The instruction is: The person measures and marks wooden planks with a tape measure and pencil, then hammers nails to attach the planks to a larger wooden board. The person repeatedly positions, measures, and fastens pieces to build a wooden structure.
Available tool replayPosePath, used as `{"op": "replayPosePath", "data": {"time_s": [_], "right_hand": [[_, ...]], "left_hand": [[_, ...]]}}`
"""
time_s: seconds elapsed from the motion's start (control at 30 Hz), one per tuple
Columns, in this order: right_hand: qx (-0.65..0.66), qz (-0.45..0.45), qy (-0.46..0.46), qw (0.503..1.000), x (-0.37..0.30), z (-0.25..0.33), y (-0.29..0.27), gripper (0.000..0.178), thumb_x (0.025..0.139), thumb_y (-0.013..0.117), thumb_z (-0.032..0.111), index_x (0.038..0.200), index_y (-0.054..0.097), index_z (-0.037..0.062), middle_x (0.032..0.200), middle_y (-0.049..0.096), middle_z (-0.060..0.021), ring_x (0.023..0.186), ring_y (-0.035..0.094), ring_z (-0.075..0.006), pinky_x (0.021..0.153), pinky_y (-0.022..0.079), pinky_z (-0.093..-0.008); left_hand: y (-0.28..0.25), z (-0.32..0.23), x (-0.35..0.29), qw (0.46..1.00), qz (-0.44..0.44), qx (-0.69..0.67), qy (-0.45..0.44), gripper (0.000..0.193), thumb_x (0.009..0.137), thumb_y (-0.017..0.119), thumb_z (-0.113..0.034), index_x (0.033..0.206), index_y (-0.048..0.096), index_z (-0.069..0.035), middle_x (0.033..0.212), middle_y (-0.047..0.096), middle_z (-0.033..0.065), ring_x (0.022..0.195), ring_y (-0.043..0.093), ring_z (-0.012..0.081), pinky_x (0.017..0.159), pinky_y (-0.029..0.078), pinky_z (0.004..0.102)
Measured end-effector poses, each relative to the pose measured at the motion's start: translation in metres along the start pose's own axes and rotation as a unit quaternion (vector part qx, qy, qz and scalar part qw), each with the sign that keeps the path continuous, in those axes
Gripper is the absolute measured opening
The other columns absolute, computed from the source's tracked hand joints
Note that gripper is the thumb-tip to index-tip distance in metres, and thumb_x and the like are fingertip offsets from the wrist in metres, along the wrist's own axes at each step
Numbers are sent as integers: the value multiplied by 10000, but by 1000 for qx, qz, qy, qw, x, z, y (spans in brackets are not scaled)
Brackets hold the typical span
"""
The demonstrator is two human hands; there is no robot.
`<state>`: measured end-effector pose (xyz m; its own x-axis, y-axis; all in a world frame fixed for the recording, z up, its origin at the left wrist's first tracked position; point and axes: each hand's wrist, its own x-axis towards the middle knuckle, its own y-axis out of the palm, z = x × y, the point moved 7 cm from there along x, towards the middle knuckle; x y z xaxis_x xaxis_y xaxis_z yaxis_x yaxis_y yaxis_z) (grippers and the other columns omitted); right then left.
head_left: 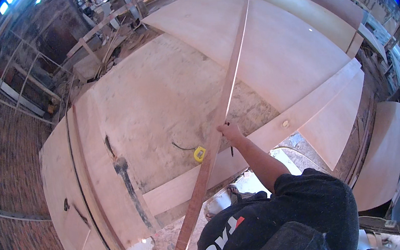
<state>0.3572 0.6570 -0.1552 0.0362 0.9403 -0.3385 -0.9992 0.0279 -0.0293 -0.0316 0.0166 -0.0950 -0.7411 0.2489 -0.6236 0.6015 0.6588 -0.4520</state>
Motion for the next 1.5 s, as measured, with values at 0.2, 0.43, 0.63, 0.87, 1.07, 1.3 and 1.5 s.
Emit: {"op": "replayPosePath", "data": {"time_s": [0.2,0.43,0.63,0.87,1.07,1.3,1.5], "right_hand": [[-86,-30,-27,996,-7,23,6,351,826,771,150,1134,747,-17,916,742,-83,770,675,-162,691,543,-321],[-200,-6,10,980,-12,28,8,396,858,754,236,1164,749,-15,916,755,-102,712,691,-187,658,560,-348],[-180,12,-40,983,-50,20,16,418,865,776,333,1094,765,-17,841,704,-84,694,645,-171,590,527,-351],[-125,98,92,983,-90,12,36,683,845,819,543,1204,701,-26,990,707,-112,809,668,-222,622,529,-352],[-10,107,79,991,-80,5,54,734,855,807,579,1277,651,0,1129,702,-107,1008,661,-243,779,542,-398],[170,-15,73,983,-71,-7,70,646,925,766,505,1325,599,25,1154,697,-98,966,683,-245,851,549,-394],[304,28,38,952,-108,34,100,533,971,734,401,1275,616,-21,1116,707,-142,942,709,-288,831,589,-430]], "left_hand": [[7,-8,-3,1000,5,5,0,520,783,820,-170,1235,656,30,1053,684,94,971,665,246,871,559,367],[9,-13,-4,1000,14,1,1,501,784,818,-146,1220,659,43,1040,689,94,960,671,238,864,560,360],[6,-14,0,999,28,-8,13,484,784,816,-126,1207,662,54,1029,693,94,950,676,231,859,560,354],[9,-18,2,998,51,-29,31,465,784,814,-102,1191,665,66,1017,698,94,939,681,222,852,561,346],[14,-20,-2,994,72,-61,49,449,784,813,-81,1178,668,77,1006,702,94,930,686,215,846,562,340],[53,-81,-36,942,171,-218,188,429,785,811,-57,1163,671,90,993,707,94,919,692,207,840,563,332],[132,-183,-77,915,281,-200,209,352,854,772,-55,1169,687,78,1070,743,156,939,717,208,871,566,327]]}}
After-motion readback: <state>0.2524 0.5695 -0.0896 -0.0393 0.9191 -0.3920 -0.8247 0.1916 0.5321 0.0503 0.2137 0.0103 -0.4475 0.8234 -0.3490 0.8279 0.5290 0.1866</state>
